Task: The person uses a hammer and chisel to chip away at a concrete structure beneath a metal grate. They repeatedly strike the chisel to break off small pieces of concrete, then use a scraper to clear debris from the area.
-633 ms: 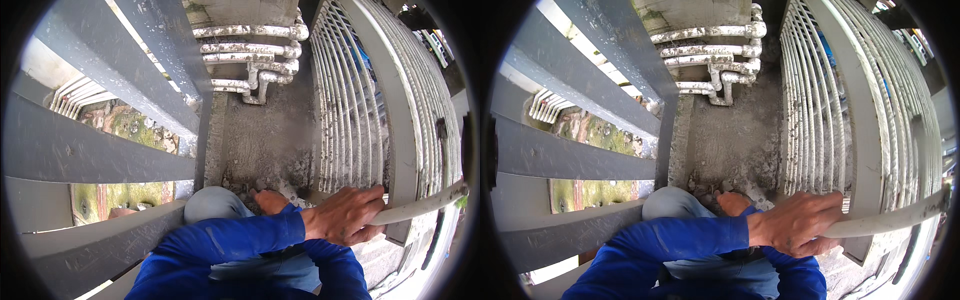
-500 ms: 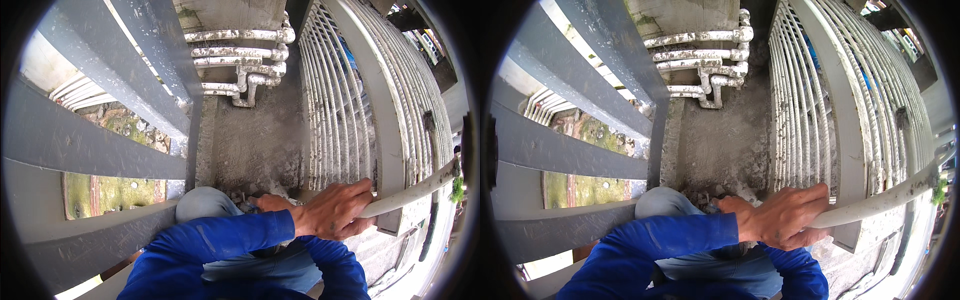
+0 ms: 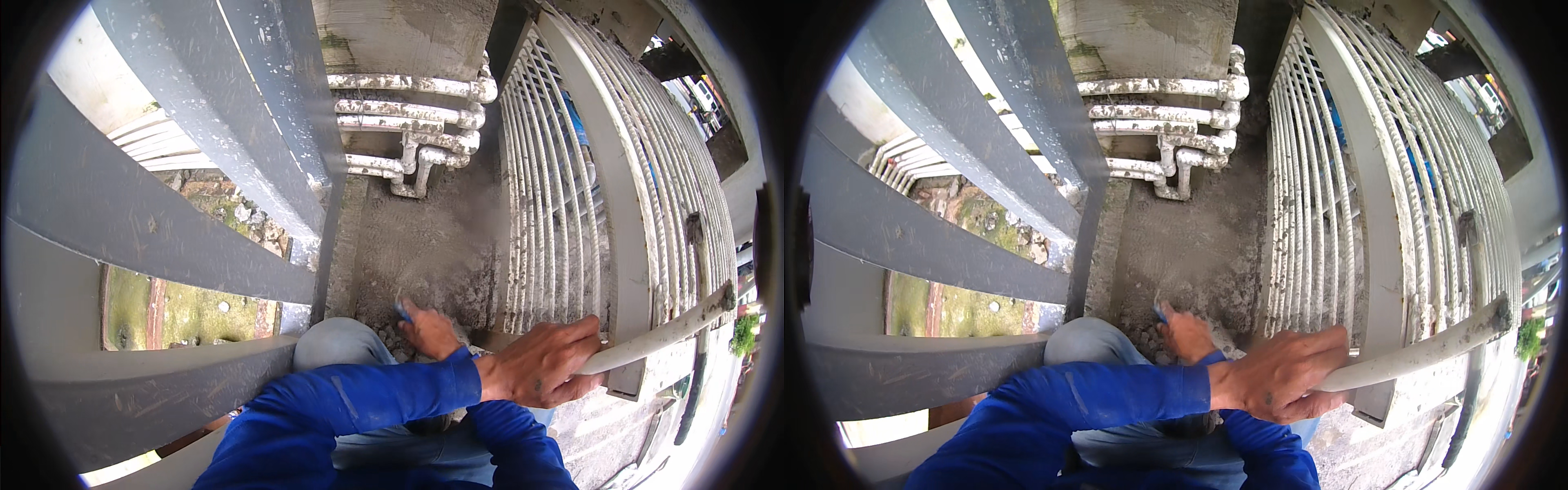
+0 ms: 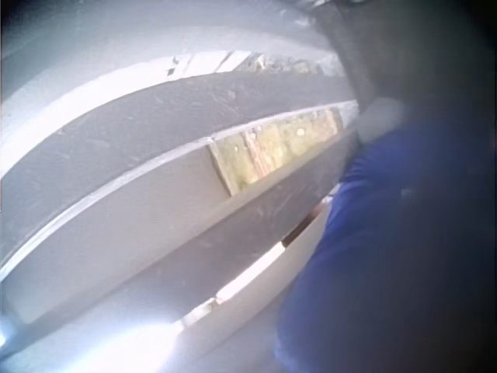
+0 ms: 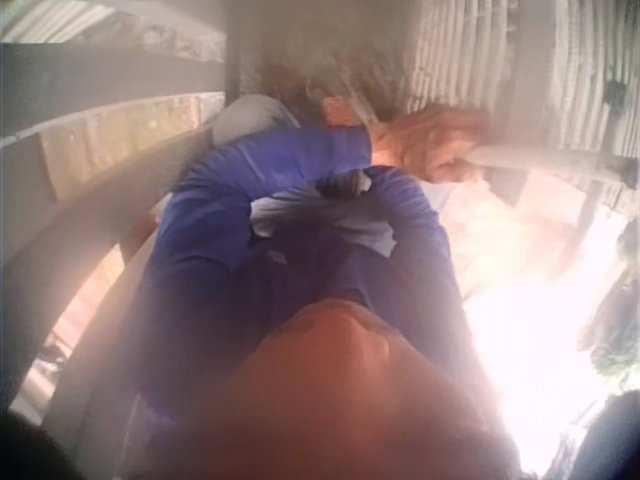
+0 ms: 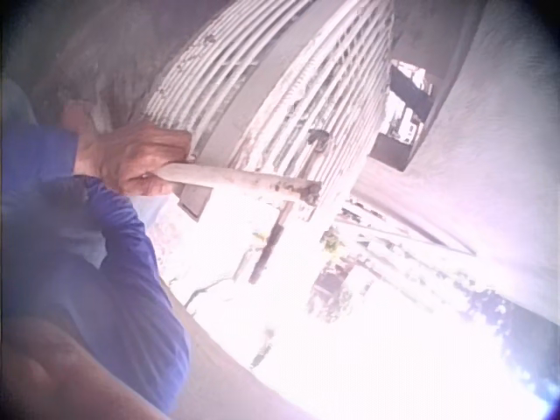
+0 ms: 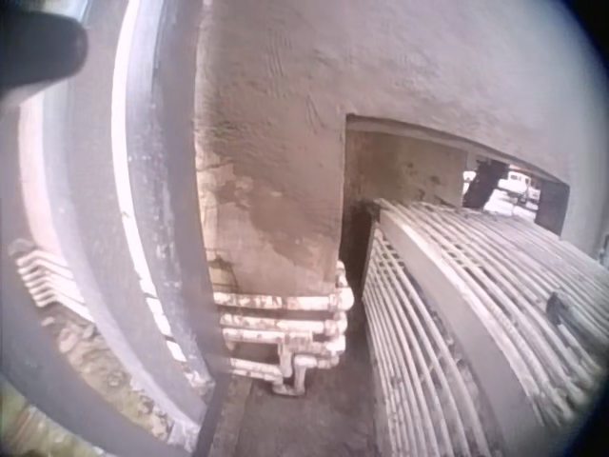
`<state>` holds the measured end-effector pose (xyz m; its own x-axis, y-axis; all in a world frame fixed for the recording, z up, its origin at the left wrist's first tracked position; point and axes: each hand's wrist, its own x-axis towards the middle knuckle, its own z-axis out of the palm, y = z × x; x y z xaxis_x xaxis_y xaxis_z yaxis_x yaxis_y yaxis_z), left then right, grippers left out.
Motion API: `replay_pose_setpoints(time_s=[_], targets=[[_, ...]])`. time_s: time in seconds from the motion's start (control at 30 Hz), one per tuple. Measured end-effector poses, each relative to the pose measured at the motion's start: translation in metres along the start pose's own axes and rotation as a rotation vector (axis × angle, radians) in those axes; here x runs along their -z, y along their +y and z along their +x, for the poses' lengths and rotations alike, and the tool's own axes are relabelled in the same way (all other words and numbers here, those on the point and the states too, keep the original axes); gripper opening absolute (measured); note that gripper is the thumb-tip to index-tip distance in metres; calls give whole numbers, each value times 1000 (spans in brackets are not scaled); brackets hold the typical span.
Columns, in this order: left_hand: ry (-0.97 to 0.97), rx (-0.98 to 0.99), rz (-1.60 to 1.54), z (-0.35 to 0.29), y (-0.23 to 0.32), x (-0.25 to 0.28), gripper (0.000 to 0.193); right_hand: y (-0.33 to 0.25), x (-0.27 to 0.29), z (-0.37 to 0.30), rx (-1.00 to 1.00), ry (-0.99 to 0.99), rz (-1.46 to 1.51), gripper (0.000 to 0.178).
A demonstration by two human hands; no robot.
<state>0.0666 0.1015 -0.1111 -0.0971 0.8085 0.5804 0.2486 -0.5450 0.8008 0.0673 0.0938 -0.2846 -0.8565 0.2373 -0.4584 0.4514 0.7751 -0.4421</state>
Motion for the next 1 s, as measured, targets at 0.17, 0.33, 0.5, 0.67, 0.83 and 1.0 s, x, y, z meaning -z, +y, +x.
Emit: replay_pose_setpoints(time_s=[0.17, 0.33, 0.5, 0.67, 0.83, 1.0], targets=[[-8, -9, -3, 4, 4, -1, 35, 5, 36, 128, -25, 245, -148, 44], [-11, -62, 12, 8, 3, 1, 30, 15, -14, 135, 25, 172, -152, 45], [-3, -43, 11, 9, -2, 1, 31, 28, -59, 23, 183, -34, -245, 47], [47, -34, 45, 5, 1, 1, 29, 33, -1, 5, 112, 34, -126, 51], [54, -30, -21, 7, 8, -5, 31, 29, 43, 106, -14, 238, -117, 46], [35, -21, 7, 9, 5, -3, 32, 25, -8, 160, 16, 142, -48, 47]])
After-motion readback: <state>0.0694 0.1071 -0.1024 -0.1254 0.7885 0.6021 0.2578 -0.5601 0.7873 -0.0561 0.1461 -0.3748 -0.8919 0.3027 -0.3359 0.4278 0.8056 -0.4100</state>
